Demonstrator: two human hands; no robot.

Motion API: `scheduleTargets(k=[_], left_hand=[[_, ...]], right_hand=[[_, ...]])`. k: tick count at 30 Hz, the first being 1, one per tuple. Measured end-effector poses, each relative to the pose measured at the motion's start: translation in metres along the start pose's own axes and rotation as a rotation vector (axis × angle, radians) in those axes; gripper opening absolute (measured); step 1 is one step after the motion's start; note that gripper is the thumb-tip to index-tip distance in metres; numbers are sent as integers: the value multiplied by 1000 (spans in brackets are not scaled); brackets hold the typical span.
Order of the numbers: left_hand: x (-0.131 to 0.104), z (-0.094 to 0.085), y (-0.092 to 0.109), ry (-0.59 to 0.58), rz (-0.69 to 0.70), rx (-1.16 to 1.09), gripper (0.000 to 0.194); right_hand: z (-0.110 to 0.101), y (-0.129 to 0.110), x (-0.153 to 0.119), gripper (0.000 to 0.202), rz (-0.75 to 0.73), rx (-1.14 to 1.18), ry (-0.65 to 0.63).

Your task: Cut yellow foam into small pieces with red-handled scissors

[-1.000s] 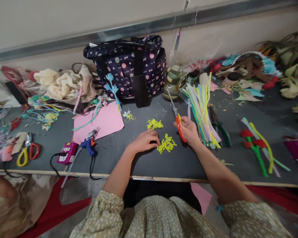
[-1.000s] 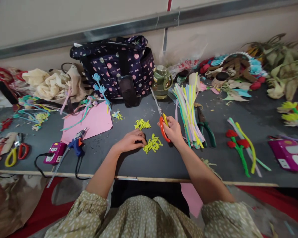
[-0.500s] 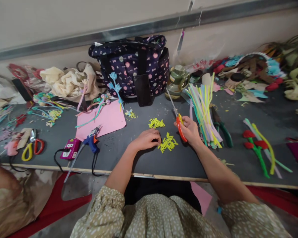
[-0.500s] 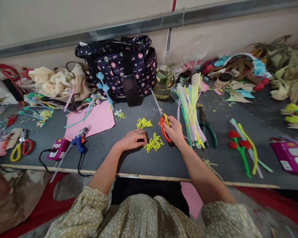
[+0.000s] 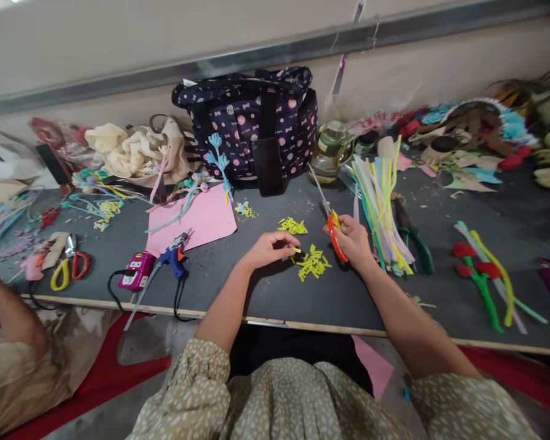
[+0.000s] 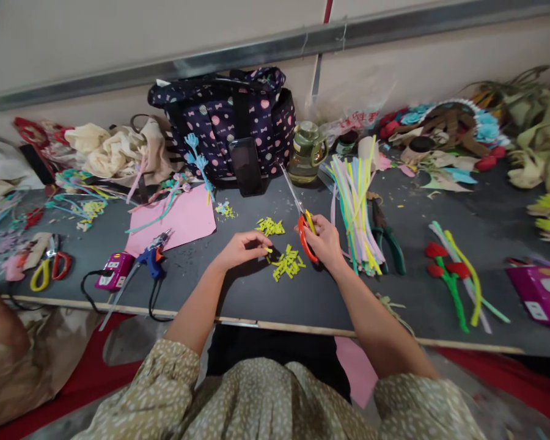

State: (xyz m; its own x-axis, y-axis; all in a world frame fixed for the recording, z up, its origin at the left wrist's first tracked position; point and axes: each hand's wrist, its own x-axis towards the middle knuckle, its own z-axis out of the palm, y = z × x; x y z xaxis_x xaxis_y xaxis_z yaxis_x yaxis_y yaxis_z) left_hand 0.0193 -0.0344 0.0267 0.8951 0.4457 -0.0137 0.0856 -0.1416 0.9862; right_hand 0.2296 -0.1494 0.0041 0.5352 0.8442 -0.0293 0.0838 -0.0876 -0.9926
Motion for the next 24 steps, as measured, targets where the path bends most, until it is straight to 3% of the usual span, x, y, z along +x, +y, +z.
scheduleTargets(k=[10, 18, 24], left_hand=[[4, -4, -10, 209, 97, -40, 21], [4, -3, -16, 218, -39, -120, 23], [3, -6, -11, 158, -61, -151, 22]], right_hand=[[0, -3, -4, 35, -33, -90, -18], [1, -8, -5, 32, -37, -111, -12], [1, -5, -4, 31, -20, -74, -30]])
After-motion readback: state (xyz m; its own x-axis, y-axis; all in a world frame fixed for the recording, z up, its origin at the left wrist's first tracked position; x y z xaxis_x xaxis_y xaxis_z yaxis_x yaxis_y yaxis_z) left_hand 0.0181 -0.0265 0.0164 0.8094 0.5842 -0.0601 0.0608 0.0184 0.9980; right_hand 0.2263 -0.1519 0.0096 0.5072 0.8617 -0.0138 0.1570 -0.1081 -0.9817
